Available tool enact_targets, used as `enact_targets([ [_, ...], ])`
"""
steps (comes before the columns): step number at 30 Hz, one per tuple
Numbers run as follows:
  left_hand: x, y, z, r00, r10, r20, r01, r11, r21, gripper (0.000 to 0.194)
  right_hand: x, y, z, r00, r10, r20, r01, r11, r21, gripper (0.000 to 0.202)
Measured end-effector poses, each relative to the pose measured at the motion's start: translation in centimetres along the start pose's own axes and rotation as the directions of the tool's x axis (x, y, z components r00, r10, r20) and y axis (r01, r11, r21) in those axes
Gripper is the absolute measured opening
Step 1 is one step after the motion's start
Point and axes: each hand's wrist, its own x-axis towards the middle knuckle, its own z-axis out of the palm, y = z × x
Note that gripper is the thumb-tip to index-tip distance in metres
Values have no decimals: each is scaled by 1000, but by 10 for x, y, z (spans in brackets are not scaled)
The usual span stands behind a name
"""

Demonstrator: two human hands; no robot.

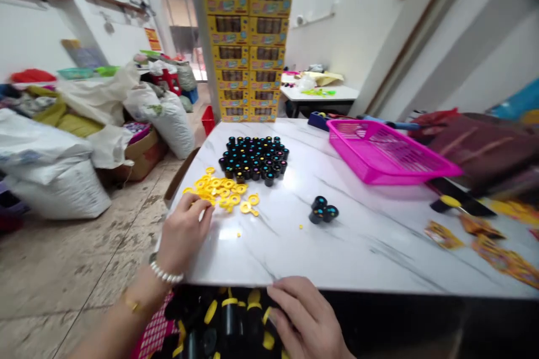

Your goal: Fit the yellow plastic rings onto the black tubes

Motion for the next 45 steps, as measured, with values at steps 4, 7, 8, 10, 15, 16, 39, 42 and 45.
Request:
enact_targets([
  [4, -3, 50, -11, 998, 54, -34, -62, 949, -310, 11, 11, 5, -7, 916, 391, -87, -367, 907, 207, 41],
  [7, -7, 97, -3, 972, 96, 215, 50, 810, -585, 12, 27, 12, -10, 794, 607, -29, -521, 706, 479, 43],
  [8, -7, 110, 2, 944, 135, 301, 97, 759, -644, 14, 31, 15, -11, 759, 651, -5, -543, 637, 548, 37],
  [10, -5, 130, 13, 888, 207, 409, 168, 683, -711, 17, 35, 22, -18, 696, 718, 9, -565, 539, 624, 22],
  [15, 25, 148, 54, 913, 203, 353, 77, 764, -640, 31, 18, 46, -42, 575, 811, -111, -639, 529, 559, 18],
  [16, 33, 149, 65, 920, 212, 329, 28, 804, -594, 38, 14, 48, -44, 569, 812, -128, -653, 541, 530, 19],
  [39, -39, 95, 21, 905, 216, 368, -30, 892, -450, 26, 32, 40, -42, 575, 781, 244, -769, 414, 487, 19],
  [42, -40, 96, 24, 908, 209, 363, -9, 876, -483, 18, 49, 35, -30, 627, 723, 289, -751, 463, 470, 17],
  [45, -42, 95, 28, 914, 196, 356, 7, 869, -495, 17, 59, 35, -19, 681, 691, 244, -717, 558, 418, 16],
])
